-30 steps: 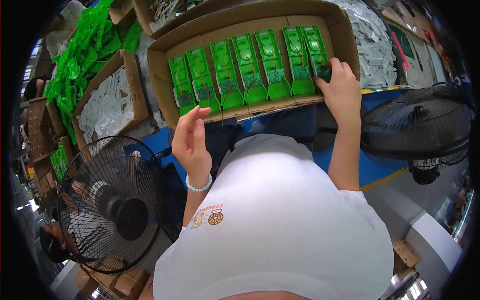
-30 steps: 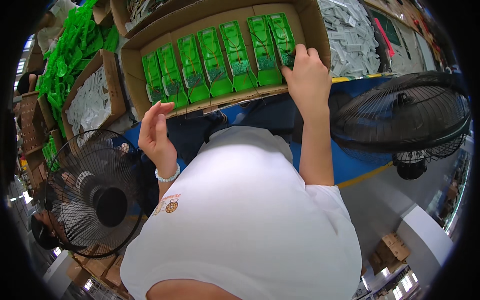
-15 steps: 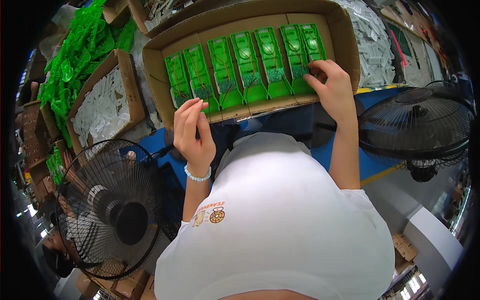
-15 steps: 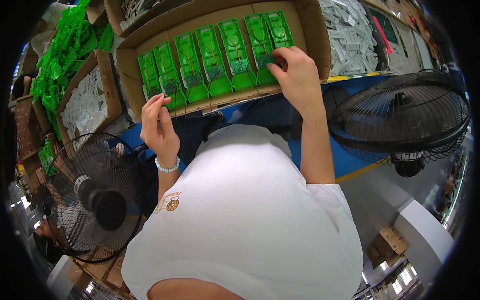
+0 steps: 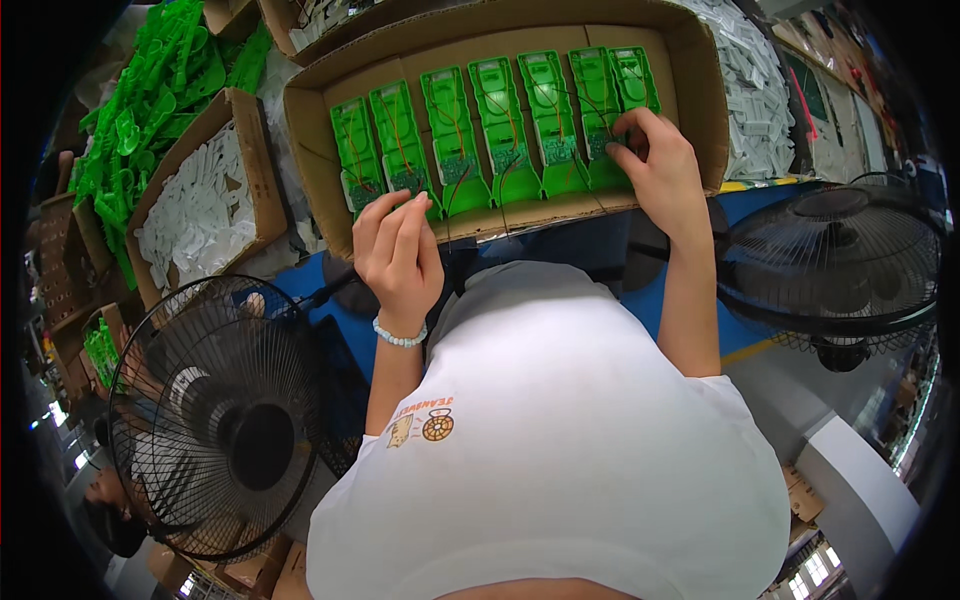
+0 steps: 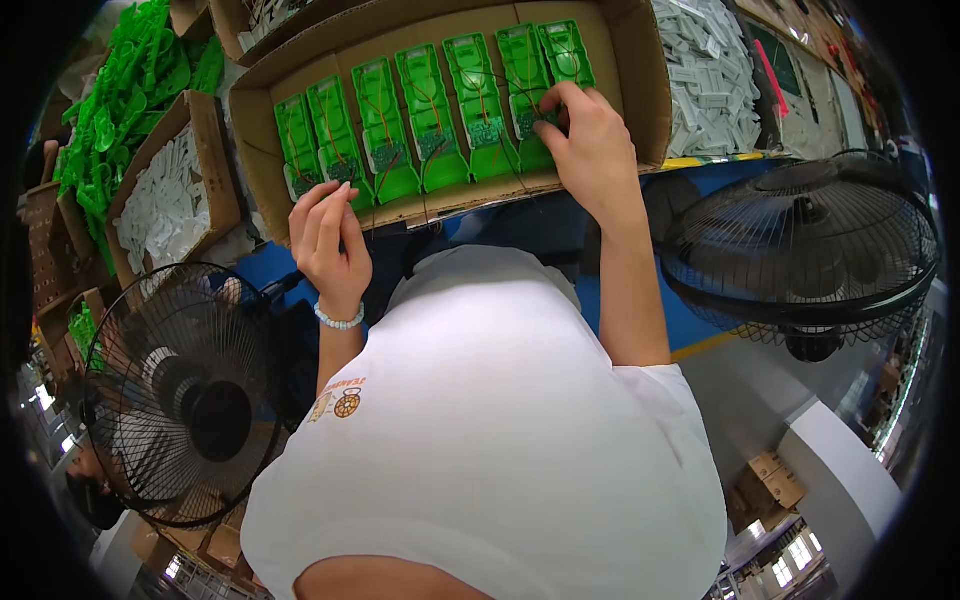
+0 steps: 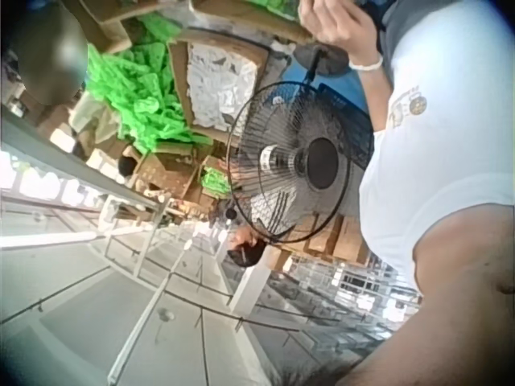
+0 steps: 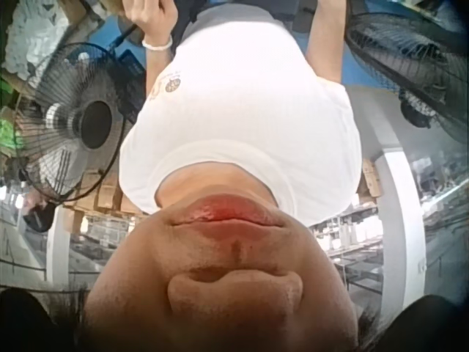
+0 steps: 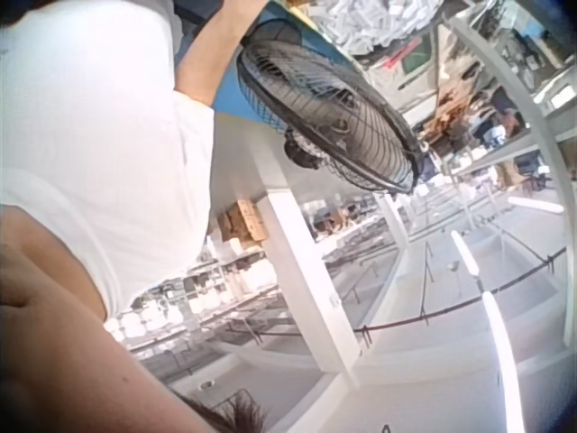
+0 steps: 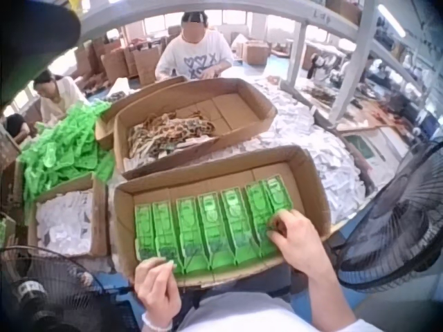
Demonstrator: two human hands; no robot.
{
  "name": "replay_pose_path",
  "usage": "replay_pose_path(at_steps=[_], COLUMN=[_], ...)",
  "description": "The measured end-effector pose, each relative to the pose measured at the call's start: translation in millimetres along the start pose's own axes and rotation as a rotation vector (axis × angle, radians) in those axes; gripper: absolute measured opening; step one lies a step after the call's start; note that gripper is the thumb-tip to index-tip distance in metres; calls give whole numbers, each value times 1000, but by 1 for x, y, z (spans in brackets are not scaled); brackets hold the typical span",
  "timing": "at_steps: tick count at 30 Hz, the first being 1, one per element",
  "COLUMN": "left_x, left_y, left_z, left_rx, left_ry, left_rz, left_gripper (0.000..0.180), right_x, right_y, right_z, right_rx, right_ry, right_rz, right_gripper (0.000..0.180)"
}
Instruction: The person assembles circuit boards and wires into green plastic housing units by hand, then caps the assembled units with white plastic caps.
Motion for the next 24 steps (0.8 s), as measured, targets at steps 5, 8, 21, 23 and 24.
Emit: replay_pose_path(at_steps=[5, 8, 21, 23, 24], left_x=[-3, -1, 0, -1, 0], left_y=[2, 4, 3, 2, 3], left_z=[-2, 0, 3, 4, 4], left_rx=[17, 14, -1, -1, -3], left_ry=[33, 32, 41, 47, 46], left_rz=[-38, -44, -57, -59, -60], left_gripper=[19, 19, 26, 25, 25], right_x=[-2, -2, -4, -6, -6], right_y=[-2, -1, -1, -1, -1], right_z=[1, -2, -1, -2, -4], right_rx=[-15, -25, -65, -58, -54], right_ry=[19, 18, 8, 6, -2], right_rz=[26, 40, 40, 38, 36], right_gripper=[19, 20, 20, 19, 19])
Point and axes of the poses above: each hand's wrist, its own z-axis away from the middle knuckle, its own y-axis out of the palm, x = y × z, the point moved 9 cm from there along -z, towards the middle knuckle, and after that the axes turned 9 degrees about -z, right-handed, at the moved point
